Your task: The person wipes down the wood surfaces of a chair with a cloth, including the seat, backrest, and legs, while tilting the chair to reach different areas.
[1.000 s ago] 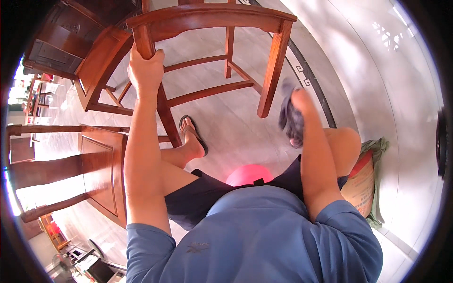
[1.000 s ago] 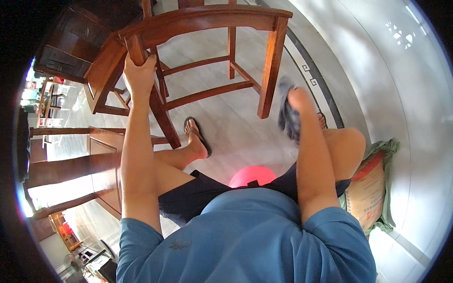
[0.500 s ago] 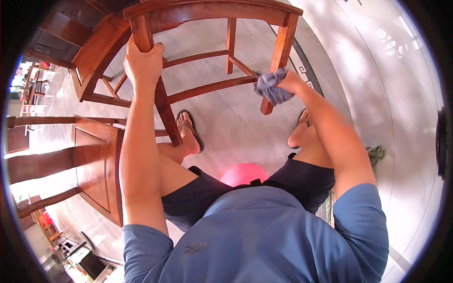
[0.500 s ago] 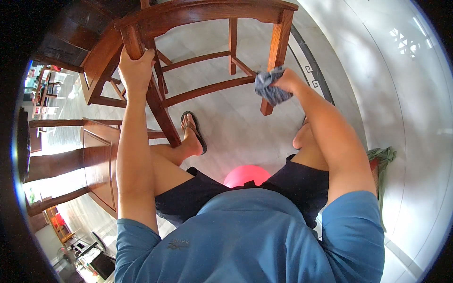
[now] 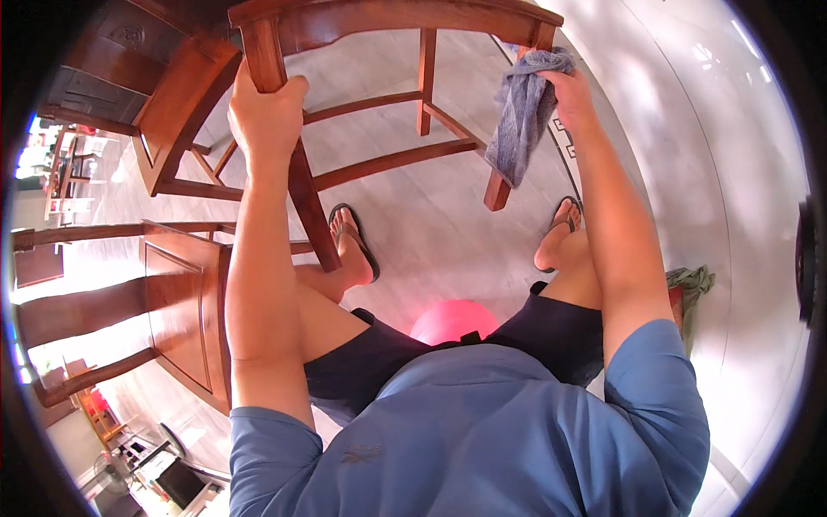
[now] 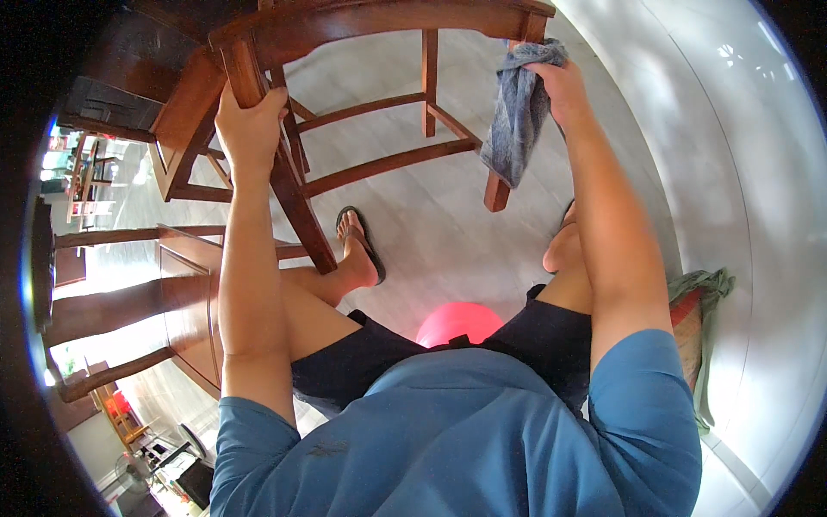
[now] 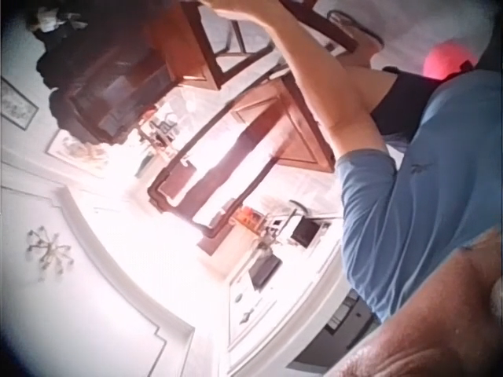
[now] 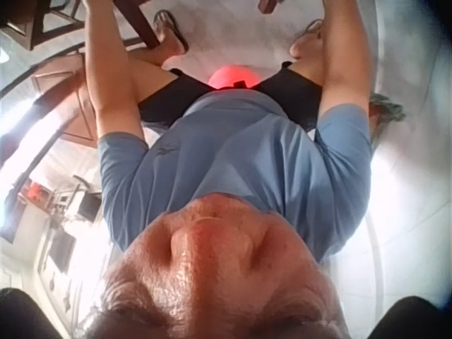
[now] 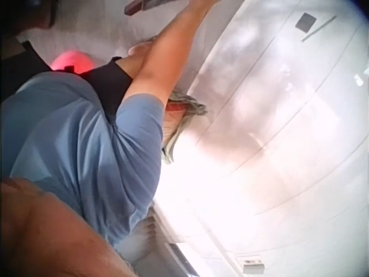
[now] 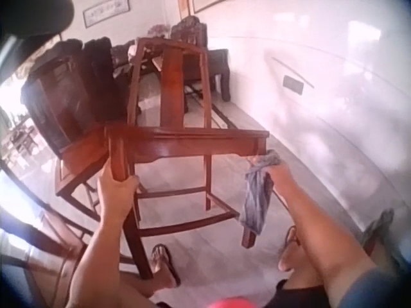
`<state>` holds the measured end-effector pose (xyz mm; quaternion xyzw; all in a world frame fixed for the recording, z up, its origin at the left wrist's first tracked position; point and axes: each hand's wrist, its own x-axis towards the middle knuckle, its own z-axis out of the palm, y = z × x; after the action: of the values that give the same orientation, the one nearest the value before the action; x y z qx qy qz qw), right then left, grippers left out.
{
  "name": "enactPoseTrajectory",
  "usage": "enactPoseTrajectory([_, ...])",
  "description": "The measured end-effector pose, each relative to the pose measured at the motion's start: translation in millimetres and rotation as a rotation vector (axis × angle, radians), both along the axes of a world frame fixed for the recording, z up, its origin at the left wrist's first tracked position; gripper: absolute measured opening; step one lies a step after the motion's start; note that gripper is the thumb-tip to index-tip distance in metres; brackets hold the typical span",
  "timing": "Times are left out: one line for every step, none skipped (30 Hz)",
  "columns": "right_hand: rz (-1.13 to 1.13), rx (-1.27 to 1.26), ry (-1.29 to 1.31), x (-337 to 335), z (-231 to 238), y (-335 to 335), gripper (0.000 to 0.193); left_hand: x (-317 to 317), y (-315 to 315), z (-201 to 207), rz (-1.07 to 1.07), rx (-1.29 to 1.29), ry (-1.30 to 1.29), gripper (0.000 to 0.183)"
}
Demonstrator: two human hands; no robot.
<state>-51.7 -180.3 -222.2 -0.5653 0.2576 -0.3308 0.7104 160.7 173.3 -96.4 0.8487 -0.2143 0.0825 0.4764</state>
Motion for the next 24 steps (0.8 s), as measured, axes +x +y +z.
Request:
enactPoseTrajectory([-0.013, -0.007, -0.009, 0, -3, -9, 0.026, -3, -3, -1, -0.014, -0.009, -0.01, 0.044])
enactPoseTrajectory([0.003, 0.145, 0.001, -1, -14, -21, 0.027, -5, -8, -5, -0.032, -0.016, -0.012, 0.044])
enactPoseTrajectory([0.018, 0.297, 0.009, -6, -23, -34, 0.027, -8, -13, -10, -0.043, -0.023, -0.045, 0.045])
enactPoseTrajectory([0.029, 0.304, 0.0, 2, -22, -27, 0.027, -8, -8, -10, -0.025, -0.014, -0.086, 0.045])
enactPoseTrajectory([-0.043, 0.248, 0.066, 7, -18, -13, 0.029, -11, -4, -7, -0.001, 0.006, -0.043, 0.043])
enactPoseTrajectory([-0.119, 0.191, 0.134, 7, -13, -1, 0.031, -13, -1, -6, -0.001, 0.009, -0.052, 0.043])
enactPoseTrajectory([-0.13, 0.19, 0.037, 1, -11, 6, 0.034, -14, 2, -7, -0.029, -0.075, -0.005, 0.041])
enactPoseTrajectory([-0.132, 0.204, 0.031, -4, -8, 14, 0.034, -17, 5, -14, -0.055, -0.144, 0.051, 0.039])
enactPoseTrajectory([-0.223, 0.131, 0.015, -9, -2, 18, 0.031, -16, 7, -25, -0.08, -0.205, 0.094, 0.032])
enactPoseTrajectory([-0.313, 0.056, 0.01, -15, 6, 24, 0.029, -15, 7, -45, -0.08, -0.191, 0.099, 0.032])
enactPoseTrajectory([-0.366, -0.135, 0.009, -23, 14, 25, 0.027, -13, 5, -68, -0.089, -0.262, 0.111, 0.031])
enactPoseTrajectory([-0.379, -0.138, 0.018, -36, 15, 16, 0.027, -17, -4, -83, -0.11, -0.338, 0.129, 0.029])
enactPoseTrajectory([-0.45, -0.27, 0.113, -50, 12, 2, 0.028, -34, -18, -92, -0.055, -0.296, 0.129, 0.027])
enactPoseTrajectory([-0.518, -0.4, 0.211, -61, 15, -3, 0.03, -41, -28, -86, -0.146, -0.391, 0.309, 0.025])
enactPoseTrajectory([-0.499, -0.333, 0.262, -73, 18, -9, 0.024, -43, -37, -78, -0.178, -0.379, 0.332, 0.025])
enactPoseTrajectory([-0.499, -0.333, 0.271, -81, 17, -9, 0.024, -45, -43, -73, -0.2, -0.369, 0.352, 0.024])
enactPoseTrajectory([-0.531, -0.307, 0.29, -89, 17, -10, 0.025, -45, -47, -78, -0.199, -0.367, 0.361, 0.024])
enactPoseTrajectory([-0.563, -0.281, 0.308, -97, 16, -10, 0.029, -44, -50, -83, -0.209, -0.336, 0.37, 0.024])
enactPoseTrajectory([-0.571, -0.279, 0.304, -102, 18, -10, 0.029, -43, -55, -81, -0.228, -0.305, 0.367, 0.024])
enactPoseTrajectory([-0.599, -0.327, 0.351, -109, 19, -9, 0.031, -45, -59, -82, -0.235, -0.304, 0.363, 0.024])
enactPoseTrajectory([-0.626, -0.375, 0.398, -116, 20, -7, 0.033, -49, -62, -82, -0.233, -0.305, 0.397, 0.023])
enactPoseTrajectory([-0.654, -0.416, 0.454, -124, 17, -5, 0.036, -54, -64, -84, -0.232, -0.298, 0.437, 0.023])
enactPoseTrajectory([-0.661, -0.408, 0.459, -130, 15, -6, 0.036, -56, -66, -85, -0.246, -0.295, 0.439, 0.024])
enactPoseTrajectory([-0.662, -0.436, 0.479, -134, 14, -8, 0.037, -55, -68, -84, -0.252, -0.286, 0.442, 0.024])
